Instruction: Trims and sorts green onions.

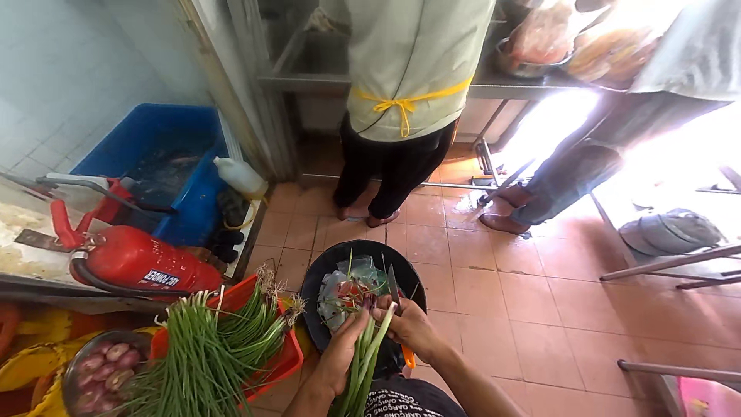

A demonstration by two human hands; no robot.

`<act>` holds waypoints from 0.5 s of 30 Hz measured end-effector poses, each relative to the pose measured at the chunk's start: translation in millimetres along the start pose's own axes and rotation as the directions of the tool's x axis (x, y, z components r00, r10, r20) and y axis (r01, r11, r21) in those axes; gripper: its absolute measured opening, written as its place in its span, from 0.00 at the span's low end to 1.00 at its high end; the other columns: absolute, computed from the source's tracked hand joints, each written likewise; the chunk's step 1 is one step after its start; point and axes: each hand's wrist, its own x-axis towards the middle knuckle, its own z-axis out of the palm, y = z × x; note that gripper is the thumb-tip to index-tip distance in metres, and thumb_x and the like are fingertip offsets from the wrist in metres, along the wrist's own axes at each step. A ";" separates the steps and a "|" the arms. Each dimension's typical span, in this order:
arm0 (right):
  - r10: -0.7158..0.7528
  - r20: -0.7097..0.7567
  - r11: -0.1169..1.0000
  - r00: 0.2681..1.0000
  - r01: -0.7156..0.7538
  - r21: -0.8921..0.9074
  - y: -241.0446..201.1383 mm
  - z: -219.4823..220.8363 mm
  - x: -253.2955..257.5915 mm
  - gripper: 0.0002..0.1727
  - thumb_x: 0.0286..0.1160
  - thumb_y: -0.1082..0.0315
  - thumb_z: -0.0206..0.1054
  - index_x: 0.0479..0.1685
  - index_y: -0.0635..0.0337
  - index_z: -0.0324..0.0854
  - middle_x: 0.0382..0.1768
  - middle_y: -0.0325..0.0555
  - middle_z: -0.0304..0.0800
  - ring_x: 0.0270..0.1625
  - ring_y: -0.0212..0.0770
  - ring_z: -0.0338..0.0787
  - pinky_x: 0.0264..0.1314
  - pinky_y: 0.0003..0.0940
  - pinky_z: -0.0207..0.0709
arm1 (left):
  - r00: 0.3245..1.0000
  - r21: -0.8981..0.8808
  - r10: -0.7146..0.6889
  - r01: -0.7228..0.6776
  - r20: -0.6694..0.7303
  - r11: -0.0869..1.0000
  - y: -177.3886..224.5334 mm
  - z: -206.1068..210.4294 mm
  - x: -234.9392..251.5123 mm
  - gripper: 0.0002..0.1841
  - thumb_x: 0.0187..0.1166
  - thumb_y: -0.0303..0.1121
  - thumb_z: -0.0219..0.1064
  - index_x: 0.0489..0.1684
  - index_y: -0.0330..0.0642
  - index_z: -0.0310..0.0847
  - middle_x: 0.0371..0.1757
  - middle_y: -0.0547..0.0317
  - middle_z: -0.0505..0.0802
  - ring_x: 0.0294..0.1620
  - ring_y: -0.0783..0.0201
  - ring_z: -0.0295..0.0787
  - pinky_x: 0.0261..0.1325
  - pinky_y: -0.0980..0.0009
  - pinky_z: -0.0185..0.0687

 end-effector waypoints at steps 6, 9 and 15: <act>-0.029 -0.211 0.982 0.977 -0.012 -0.190 22.6 6.8 -4.4 0.12 0.82 0.58 0.67 0.41 0.59 0.82 0.27 0.39 0.86 0.26 0.33 0.83 0.32 0.31 0.80 | 0.983 0.555 0.170 -0.183 0.076 0.811 -17.2 -4.2 1.9 0.65 0.48 0.45 0.90 0.91 0.42 0.45 0.65 0.51 0.85 0.58 0.64 0.89 0.59 0.64 0.90; -0.096 -0.230 0.970 0.968 0.039 -0.239 31.2 5.4 -8.9 0.12 0.84 0.58 0.62 0.41 0.59 0.80 0.25 0.38 0.82 0.24 0.33 0.82 0.31 0.31 0.80 | 0.982 0.687 0.189 -0.129 -0.013 0.715 -20.1 -5.4 3.3 0.37 0.66 0.33 0.75 0.80 0.40 0.67 0.57 0.51 0.89 0.50 0.61 0.90 0.55 0.61 0.89; -0.289 -0.176 0.935 0.941 0.238 -0.262 27.8 1.4 -12.5 0.11 0.87 0.62 0.59 0.39 0.57 0.80 0.25 0.34 0.82 0.24 0.28 0.80 0.30 0.25 0.77 | 0.985 0.455 0.151 -0.173 0.083 0.873 6.3 -21.1 -1.9 0.14 0.82 0.32 0.64 0.60 0.34 0.79 0.41 0.55 0.95 0.39 0.59 0.96 0.48 0.63 0.95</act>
